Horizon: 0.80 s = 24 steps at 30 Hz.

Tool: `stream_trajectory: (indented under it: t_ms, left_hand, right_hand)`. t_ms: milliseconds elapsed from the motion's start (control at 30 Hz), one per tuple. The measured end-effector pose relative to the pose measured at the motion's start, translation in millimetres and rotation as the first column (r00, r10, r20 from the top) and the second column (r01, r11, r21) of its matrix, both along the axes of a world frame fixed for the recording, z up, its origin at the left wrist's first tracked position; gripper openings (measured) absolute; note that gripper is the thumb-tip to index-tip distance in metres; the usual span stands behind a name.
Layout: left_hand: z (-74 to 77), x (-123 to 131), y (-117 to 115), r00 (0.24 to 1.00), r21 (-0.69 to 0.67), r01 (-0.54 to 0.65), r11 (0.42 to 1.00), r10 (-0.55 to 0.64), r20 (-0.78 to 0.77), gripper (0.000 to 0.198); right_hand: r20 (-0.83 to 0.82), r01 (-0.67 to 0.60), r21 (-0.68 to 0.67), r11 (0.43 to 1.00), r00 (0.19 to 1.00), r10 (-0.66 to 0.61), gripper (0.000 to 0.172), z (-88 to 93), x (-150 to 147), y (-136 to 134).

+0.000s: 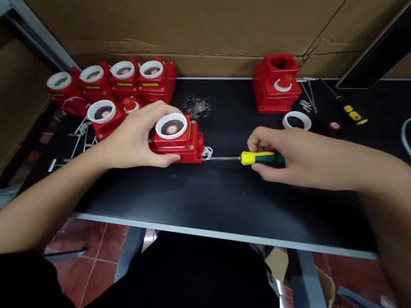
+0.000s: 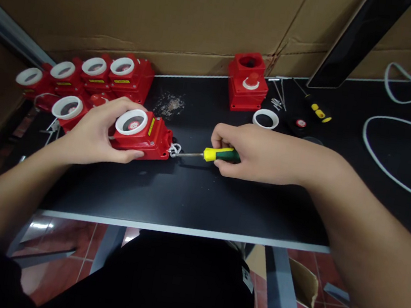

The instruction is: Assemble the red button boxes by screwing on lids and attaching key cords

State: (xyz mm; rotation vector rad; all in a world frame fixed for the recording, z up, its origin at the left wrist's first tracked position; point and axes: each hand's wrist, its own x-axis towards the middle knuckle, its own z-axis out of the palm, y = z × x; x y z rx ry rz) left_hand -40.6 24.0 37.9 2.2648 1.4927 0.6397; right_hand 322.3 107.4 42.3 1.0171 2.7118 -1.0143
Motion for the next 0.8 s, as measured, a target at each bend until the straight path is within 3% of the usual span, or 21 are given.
stream_trajectory:
  t_ms: [800]
  left_hand:
    - [0.3,-0.5,-0.1,0.998,0.048,0.055,0.997,-0.054,-0.030,0.060]
  right_hand:
    - [0.047,0.034,-0.004,0.999,0.998,-0.034,0.030,-5.3,-0.6,2.9]
